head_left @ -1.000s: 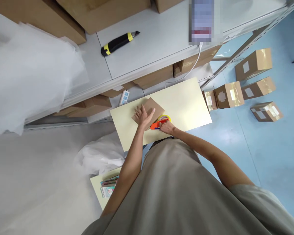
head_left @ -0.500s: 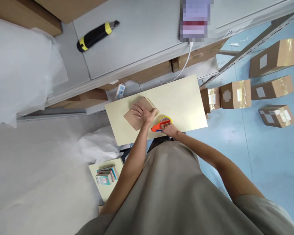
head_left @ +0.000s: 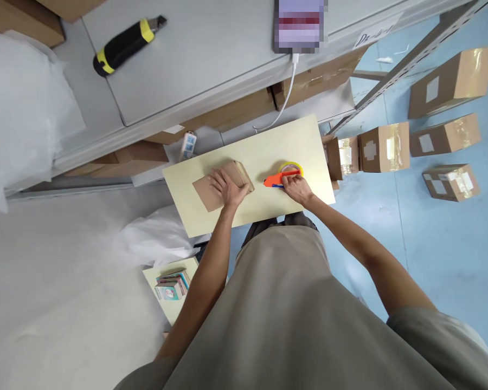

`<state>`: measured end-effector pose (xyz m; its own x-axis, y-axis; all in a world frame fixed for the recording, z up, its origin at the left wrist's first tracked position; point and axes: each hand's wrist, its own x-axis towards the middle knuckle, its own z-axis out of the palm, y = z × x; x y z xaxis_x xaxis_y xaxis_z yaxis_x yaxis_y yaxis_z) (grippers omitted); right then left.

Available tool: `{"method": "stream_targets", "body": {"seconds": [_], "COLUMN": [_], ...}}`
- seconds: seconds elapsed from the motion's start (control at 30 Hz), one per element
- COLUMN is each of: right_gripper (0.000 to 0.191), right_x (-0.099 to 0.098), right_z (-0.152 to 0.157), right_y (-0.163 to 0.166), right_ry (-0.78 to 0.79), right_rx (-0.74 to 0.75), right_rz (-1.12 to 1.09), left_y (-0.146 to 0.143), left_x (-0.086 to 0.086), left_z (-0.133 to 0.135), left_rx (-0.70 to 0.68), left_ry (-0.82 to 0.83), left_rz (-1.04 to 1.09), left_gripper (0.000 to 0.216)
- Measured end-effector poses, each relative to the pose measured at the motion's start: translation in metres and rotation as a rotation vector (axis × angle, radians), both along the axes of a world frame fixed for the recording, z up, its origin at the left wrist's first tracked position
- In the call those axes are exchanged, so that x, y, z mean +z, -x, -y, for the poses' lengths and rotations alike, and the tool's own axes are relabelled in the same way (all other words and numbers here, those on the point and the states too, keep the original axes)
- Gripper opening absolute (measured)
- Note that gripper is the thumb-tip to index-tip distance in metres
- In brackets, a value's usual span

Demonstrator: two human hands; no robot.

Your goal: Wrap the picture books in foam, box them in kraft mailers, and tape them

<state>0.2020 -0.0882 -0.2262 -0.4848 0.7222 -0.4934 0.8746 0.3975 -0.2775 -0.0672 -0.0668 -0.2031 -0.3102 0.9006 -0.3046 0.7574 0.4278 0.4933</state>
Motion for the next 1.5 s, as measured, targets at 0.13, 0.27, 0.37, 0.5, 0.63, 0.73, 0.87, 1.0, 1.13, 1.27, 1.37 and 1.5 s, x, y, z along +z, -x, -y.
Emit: {"method": "stream_targets", "body": {"seconds": [0.13,0.27,0.37,0.5,0.63,0.73,0.87,1.0,1.13,1.27,1.37,1.5], "right_gripper": [0.054,0.052,0.051,0.048,0.051,0.055,0.061,0.067,0.069,0.068,0.069,0.075], "right_x": [-0.006,-0.008,-0.006,-0.003,-0.005,-0.013,-0.025,-0.032,-0.030,-0.024,-0.020,-0.011], "right_z": [-0.011,-0.010,-0.006,0.000,0.009,0.015,0.014,0.009,0.009,0.006,-0.005,-0.020], "right_y": [0.025,0.048,0.065,0.076,0.056,0.029,0.001,-0.011,-0.016,-0.027,-0.049,-0.084], "right_ry": [-0.007,-0.010,-0.022,-0.008,0.020,0.030,-0.006,-0.055,-0.052,-0.043,-0.051,-0.074], "right_rx": [0.066,0.170,0.272,0.387,0.462,0.488,0.447,0.440,0.444,0.470,0.429,0.319], "right_rz": [-0.027,-0.042,-0.047,-0.065,-0.105,-0.118,-0.183,-0.278,-0.309,-0.244,-0.152,-0.057], "left_y": [0.004,0.006,0.009,0.012,0.009,0.000,-0.015,-0.020,-0.022,-0.028,-0.028,-0.023], "left_x": [0.006,0.011,0.012,0.011,0.010,0.008,0.006,0.006,0.003,0.001,0.002,0.004], "left_z": [0.012,0.026,0.038,0.054,0.064,0.067,0.068,0.069,0.071,0.074,0.079,0.084], "left_rx": [-0.034,-0.103,-0.160,-0.238,-0.289,-0.260,-0.255,-0.293,-0.304,-0.306,-0.334,-0.369], "left_ry": [0.011,0.011,0.036,0.068,0.057,0.035,0.048,0.059,0.042,0.030,0.035,0.031], "left_rz": [0.059,0.118,0.116,0.116,0.128,0.133,0.092,0.042,0.021,0.002,-0.008,-0.020], "left_gripper": [0.122,0.114,0.107,0.089,0.082,0.085,0.088,0.092,0.093,0.094,0.093,0.092]}}
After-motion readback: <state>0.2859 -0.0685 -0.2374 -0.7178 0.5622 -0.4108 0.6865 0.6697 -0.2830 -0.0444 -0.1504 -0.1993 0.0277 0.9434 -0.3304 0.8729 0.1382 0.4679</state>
